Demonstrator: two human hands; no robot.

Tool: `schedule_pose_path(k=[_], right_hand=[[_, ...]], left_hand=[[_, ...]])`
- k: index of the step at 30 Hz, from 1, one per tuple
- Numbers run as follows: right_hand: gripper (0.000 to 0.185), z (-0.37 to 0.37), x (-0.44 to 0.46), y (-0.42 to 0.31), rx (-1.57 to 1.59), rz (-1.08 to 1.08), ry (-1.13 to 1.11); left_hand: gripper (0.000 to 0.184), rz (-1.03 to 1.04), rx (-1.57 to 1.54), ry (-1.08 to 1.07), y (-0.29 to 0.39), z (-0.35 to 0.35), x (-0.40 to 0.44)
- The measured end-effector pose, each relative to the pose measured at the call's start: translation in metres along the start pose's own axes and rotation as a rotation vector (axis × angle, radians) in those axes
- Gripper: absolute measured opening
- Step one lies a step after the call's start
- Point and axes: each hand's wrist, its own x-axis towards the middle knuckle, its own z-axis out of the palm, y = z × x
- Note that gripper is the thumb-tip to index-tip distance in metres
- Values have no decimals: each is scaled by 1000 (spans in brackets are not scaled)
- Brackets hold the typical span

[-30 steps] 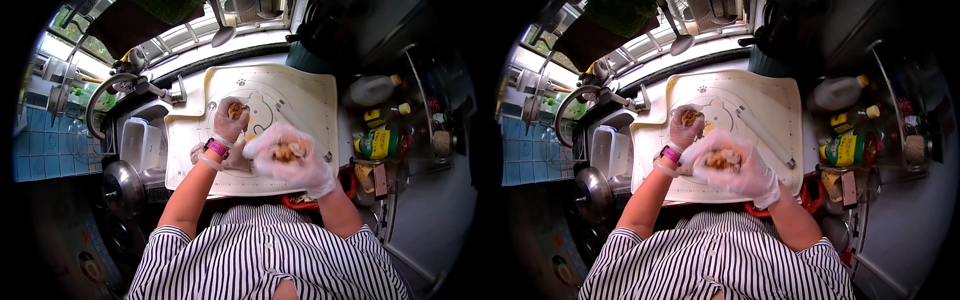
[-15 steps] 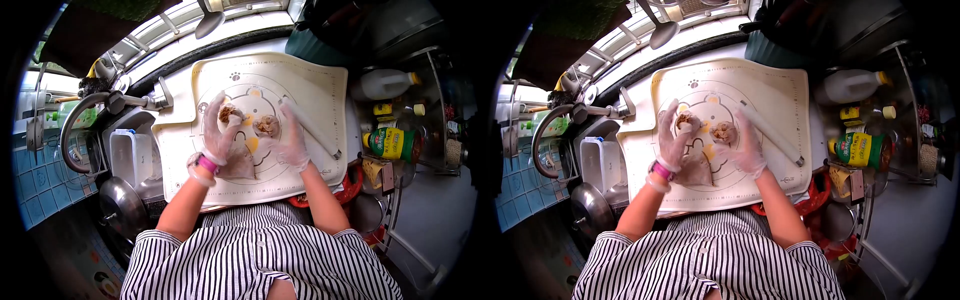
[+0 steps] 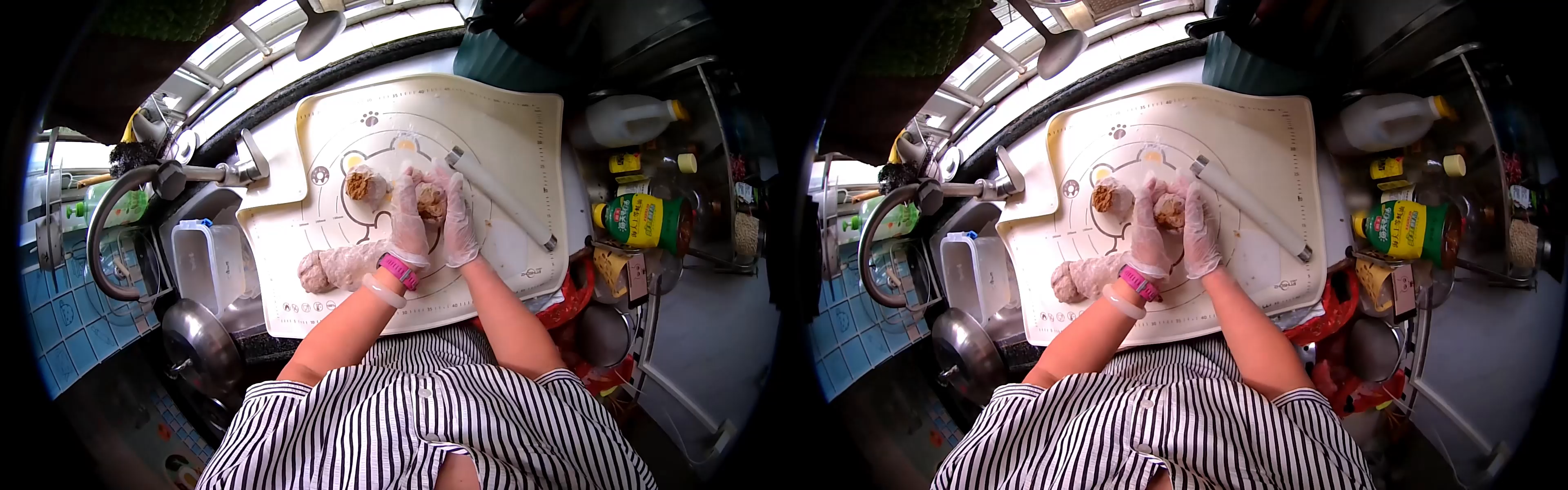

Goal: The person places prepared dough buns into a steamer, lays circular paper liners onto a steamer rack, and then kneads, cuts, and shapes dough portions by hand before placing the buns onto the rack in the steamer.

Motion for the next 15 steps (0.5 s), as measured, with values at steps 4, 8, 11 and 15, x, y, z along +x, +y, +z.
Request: schedule_pose_path(k=[4, 8, 11, 15], right_hand=[[69, -19, -9, 20, -250, -325, 154], [74, 11, -17, 23, 14, -117, 54], [67, 5, 16, 22, 116, -83, 18], [71, 10, -7, -2, 85, -205, 213]], left_hand=[[63, 112, 200, -34, 13, -15, 20], [60, 22, 69, -225, 3, -5, 7], [59, 157, 418, -157, -19, -18, 11], [50, 310, 430, -88, 5, -15, 12]])
